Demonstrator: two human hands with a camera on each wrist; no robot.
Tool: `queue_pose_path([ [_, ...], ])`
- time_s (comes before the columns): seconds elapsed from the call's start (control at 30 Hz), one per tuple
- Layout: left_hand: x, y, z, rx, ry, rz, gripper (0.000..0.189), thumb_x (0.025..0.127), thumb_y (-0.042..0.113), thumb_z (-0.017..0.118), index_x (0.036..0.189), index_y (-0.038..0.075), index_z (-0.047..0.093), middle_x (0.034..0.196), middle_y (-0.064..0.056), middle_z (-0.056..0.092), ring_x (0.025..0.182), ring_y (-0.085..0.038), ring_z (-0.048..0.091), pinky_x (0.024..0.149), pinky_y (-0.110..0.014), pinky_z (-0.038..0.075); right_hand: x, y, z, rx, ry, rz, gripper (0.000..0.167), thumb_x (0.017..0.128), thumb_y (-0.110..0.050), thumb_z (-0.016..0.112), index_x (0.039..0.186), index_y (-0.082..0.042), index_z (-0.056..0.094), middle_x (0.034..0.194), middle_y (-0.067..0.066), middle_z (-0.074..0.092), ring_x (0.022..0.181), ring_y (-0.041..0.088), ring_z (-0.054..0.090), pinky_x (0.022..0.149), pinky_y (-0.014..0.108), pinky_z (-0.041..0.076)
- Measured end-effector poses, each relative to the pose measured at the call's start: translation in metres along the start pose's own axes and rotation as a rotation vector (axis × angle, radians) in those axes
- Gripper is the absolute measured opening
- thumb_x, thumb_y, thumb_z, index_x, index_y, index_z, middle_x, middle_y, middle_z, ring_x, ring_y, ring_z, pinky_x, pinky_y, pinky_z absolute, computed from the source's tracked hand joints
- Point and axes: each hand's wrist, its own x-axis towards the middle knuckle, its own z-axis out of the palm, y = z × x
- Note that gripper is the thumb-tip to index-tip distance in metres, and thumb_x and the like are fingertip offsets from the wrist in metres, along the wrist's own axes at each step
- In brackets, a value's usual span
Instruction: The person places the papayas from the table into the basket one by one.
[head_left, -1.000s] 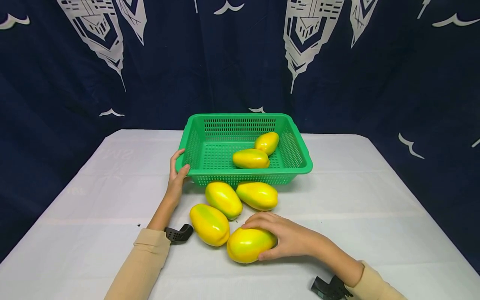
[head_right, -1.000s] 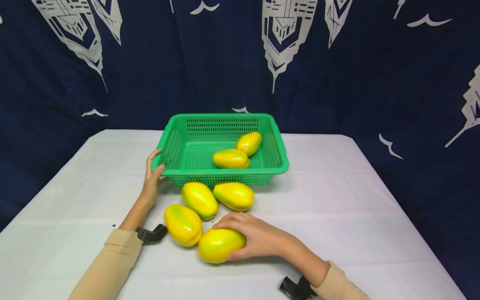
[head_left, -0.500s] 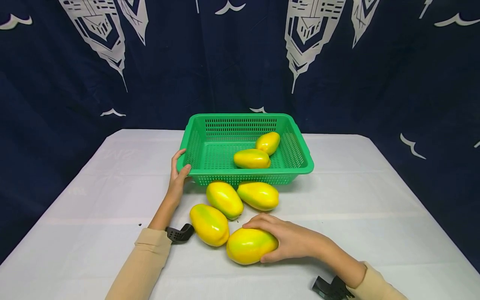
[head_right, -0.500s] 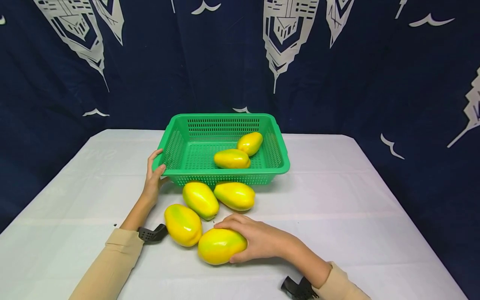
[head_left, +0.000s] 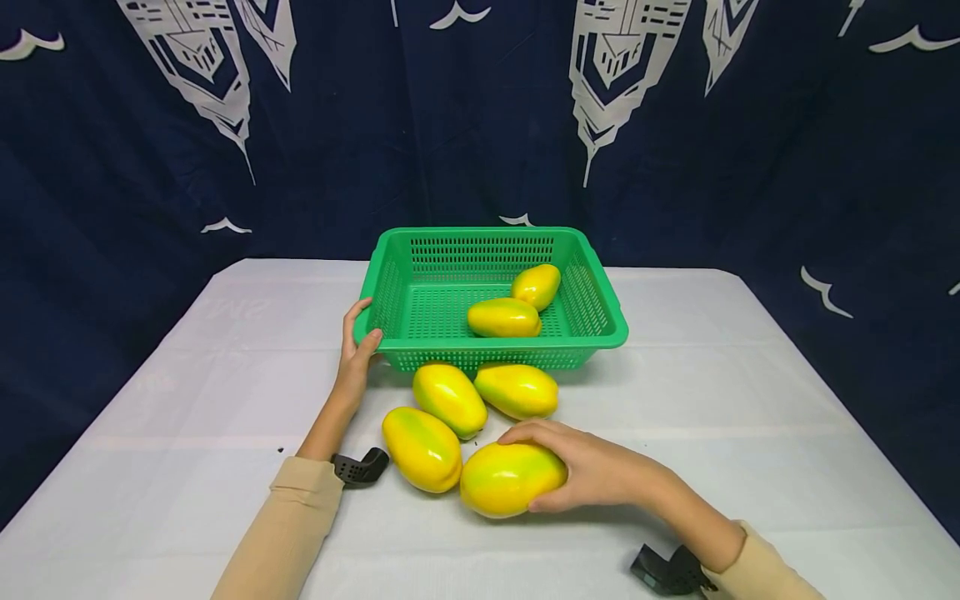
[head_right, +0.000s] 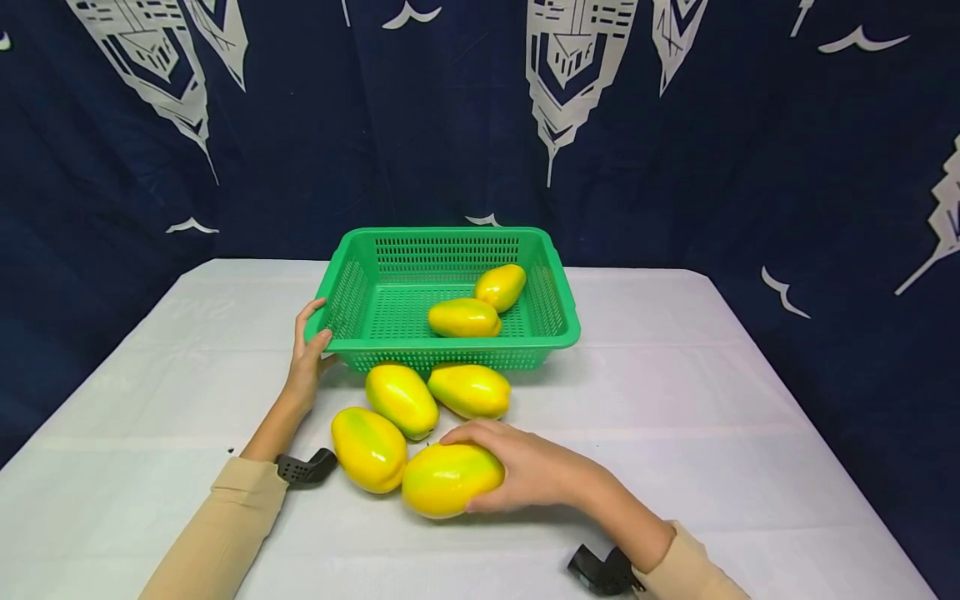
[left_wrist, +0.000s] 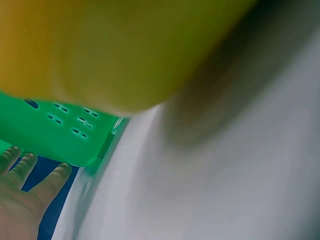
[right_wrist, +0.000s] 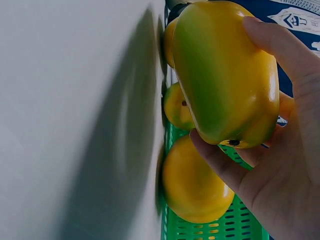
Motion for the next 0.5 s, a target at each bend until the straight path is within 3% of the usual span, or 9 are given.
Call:
queue_pose_path([
  [0.5,0.0,0.001,0.0,0.016,0.003,0.0,0.058,0.087,0.027,0.04,0.141,0.025,0.019,0.139,-0.009,0.022,0.115,-0.029,0.036,0.088,-0.033,0.036,-0.004,0.002,-0.014,0.008,0.107,-0.026,0.062,0.073,-0.045,0.07,0.127,-0.041,0.042,0.128,-0.02,0.045,0.119,0.009,0.043,0.096,0.045,0.039],
])
